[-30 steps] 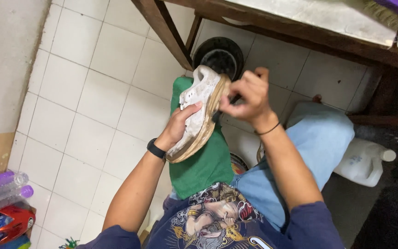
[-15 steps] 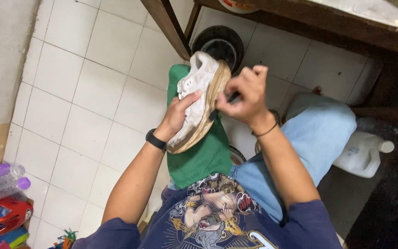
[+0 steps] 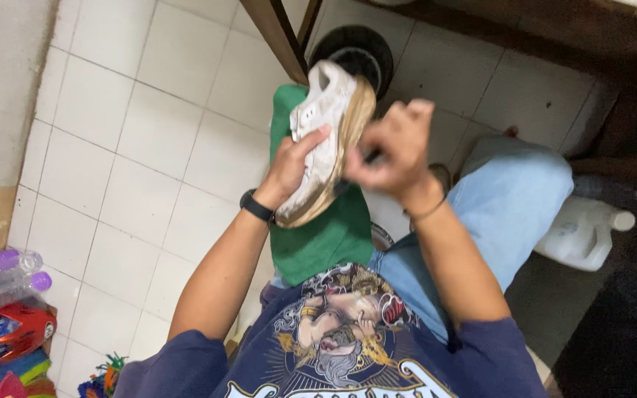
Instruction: The person scrubs a white sneaker with a brush, dipping it into a bucket of soapy water. They then rinse the shoe with water from a bottle and wipe it with a green cloth. The person repeats the scrubbing and wiping process on different parts of the shoe.
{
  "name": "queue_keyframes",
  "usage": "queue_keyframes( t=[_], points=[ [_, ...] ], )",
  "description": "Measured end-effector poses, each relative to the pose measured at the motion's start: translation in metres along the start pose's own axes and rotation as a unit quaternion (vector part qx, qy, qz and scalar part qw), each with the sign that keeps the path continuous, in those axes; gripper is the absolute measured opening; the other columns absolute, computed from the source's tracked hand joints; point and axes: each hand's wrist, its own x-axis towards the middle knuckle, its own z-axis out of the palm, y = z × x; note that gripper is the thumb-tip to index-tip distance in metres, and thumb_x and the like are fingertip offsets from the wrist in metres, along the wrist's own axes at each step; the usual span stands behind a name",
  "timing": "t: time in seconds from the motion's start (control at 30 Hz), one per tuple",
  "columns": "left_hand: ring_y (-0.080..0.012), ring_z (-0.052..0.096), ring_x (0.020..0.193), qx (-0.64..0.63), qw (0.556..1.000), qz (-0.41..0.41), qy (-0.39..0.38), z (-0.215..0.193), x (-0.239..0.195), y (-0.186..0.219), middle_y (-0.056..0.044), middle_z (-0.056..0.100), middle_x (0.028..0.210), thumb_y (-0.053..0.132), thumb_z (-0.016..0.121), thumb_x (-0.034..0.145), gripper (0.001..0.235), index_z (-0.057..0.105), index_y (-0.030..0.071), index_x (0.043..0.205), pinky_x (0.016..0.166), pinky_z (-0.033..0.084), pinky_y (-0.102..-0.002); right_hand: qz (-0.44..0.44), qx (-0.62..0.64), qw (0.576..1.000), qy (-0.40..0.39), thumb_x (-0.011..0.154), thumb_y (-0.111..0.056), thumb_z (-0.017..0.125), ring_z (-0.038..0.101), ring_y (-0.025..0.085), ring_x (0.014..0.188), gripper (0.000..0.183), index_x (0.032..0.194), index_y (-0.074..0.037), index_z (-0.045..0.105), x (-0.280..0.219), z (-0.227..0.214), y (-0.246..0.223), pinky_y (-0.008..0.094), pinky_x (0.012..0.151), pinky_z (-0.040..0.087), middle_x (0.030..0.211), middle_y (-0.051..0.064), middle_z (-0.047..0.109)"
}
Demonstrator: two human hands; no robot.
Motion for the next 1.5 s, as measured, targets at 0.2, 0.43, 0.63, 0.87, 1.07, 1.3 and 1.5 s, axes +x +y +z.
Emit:
queue_keyframes(
  t=[0.2,0.43,0.63,0.87,1.07,1.3,1.5],
  points=[
    [-0.0218,0.064,0.088,0.032,0.999,0.014,-0.001,0.001,0.005,-0.007,-0.013,0.067,0.088,0.056,0.079,0.072,0.063,0.073,-0.002,0.094,0.082,0.052,-0.037,-0.008,-0.022,1.0,-0.012,0.077,-0.03,0.084,0.05,0.023,0.061,0.031,0.074,-0.02,0.055,-0.008,-0.003,-0.014,0.041,0.087,0.036,0.064,-0.001,0.047],
    [-0.0242,0.064,0.088,0.058,0.998,0.012,0.004,-0.002,0.004,-0.013,-0.014,0.065,0.087,0.061,0.078,0.071,0.068,0.074,-0.002,0.095,0.085,0.052,-0.037,-0.043,-0.003,0.999,-0.018,0.076,-0.025,0.085,0.048,0.024,0.059,0.029,0.076,-0.017,0.057,-0.009,-0.009,-0.021,0.044,0.082,0.035,0.067,0.001,0.052],
    [-0.0225,0.067,0.082,0.071,0.997,0.026,0.006,0.004,0.0,-0.013,-0.013,0.068,0.081,0.064,0.076,0.068,0.066,0.076,0.001,0.086,0.079,0.052,-0.036,-0.031,-0.018,0.999,-0.003,0.085,-0.02,0.084,0.051,0.025,0.061,0.025,0.083,-0.014,0.06,-0.021,-0.016,0.022,0.043,0.086,0.035,0.069,0.001,0.052],
    [-0.0229,0.065,0.08,0.082,0.996,0.03,0.002,-0.002,-0.001,-0.019,-0.013,0.065,0.078,0.064,0.075,0.068,0.064,0.075,0.002,0.083,0.079,0.052,-0.037,-0.029,-0.013,0.999,-0.012,0.088,-0.021,0.085,0.05,0.025,0.061,0.026,0.086,-0.011,0.06,-0.016,-0.021,0.004,0.042,0.085,0.035,0.069,0.001,0.054],
    [-0.0202,0.063,0.08,0.069,0.997,0.033,0.006,-0.002,0.006,-0.026,-0.01,0.065,0.076,0.058,0.075,0.072,0.054,0.075,0.005,0.078,0.077,0.052,-0.035,-0.069,-0.013,0.997,-0.028,0.077,-0.018,0.086,0.048,0.027,0.061,0.029,0.078,-0.012,0.057,-0.022,-0.021,-0.001,0.045,0.083,0.034,0.068,0.007,0.053],
    [-0.0262,0.067,0.089,0.08,0.997,0.012,0.0,-0.003,0.02,-0.045,-0.017,0.069,0.087,0.062,0.075,0.072,0.065,0.076,0.0,0.092,0.083,0.053,-0.04,-0.033,-0.056,0.998,-0.011,0.079,-0.014,0.081,0.049,0.023,0.059,0.024,0.073,-0.017,0.058,-0.026,-0.029,-0.031,0.042,0.082,0.033,0.064,-0.001,0.055],
    [-0.0309,0.07,0.098,0.08,0.997,0.012,-0.003,0.01,0.004,-0.019,-0.022,0.07,0.097,0.064,0.073,0.069,0.077,0.074,-0.006,0.102,0.089,0.052,-0.042,-0.035,-0.079,0.996,-0.006,0.077,-0.014,0.079,0.046,0.025,0.06,0.028,0.069,-0.015,0.052,-0.03,-0.03,-0.048,0.043,0.083,0.031,0.066,0.003,0.049]
  ],
)
